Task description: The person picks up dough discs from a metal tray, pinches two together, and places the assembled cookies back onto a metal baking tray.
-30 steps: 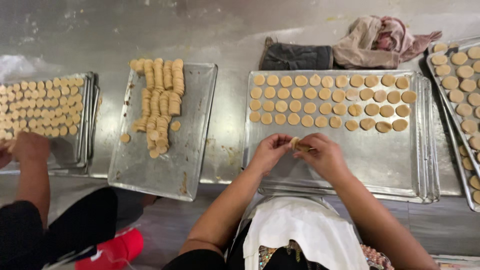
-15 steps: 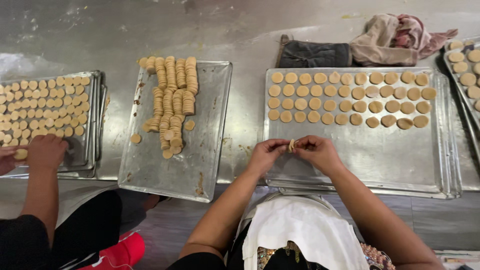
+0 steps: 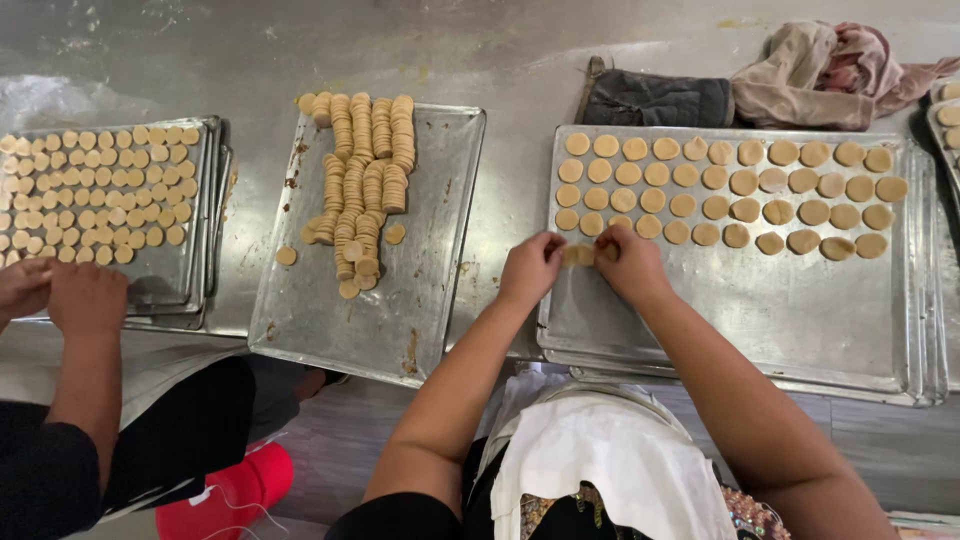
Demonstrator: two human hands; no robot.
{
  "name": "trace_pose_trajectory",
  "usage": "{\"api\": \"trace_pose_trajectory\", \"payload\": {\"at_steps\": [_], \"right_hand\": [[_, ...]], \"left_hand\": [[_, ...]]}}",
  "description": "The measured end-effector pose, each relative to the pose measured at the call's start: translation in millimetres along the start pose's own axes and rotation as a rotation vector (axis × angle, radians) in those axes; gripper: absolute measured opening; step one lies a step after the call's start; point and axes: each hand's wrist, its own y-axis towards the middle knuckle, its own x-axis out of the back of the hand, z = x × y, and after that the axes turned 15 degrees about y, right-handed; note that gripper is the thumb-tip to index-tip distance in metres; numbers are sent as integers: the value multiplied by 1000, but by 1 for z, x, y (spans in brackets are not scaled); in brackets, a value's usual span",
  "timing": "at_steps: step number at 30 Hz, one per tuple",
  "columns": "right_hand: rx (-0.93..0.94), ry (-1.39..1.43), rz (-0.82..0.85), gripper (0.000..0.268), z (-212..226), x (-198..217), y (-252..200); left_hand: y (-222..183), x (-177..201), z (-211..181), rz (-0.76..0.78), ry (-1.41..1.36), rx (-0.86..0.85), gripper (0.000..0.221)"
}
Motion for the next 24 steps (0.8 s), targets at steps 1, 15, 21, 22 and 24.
{"api": "trace_pose_trajectory", "payload": {"at_steps": [1, 15, 21, 22, 24], "right_hand": [[95, -134, -43, 18, 4, 0, 1], [-33, -170, -8, 22, 14, 28, -5], [50, -365, -134, 32, 21, 25, -14], [61, -456, -148, 35, 24, 24, -16], [127, -396, -173, 31, 31, 27, -23]], "left_hand": [[4, 2, -5, -10, 49, -8, 16], [8, -4, -11, -161, 333, -33, 15], [15, 17, 35, -286, 298, -102, 24], [21, 29, 52, -302, 355, -82, 25], [40, 62, 93, -366, 500, -31, 26]]}}
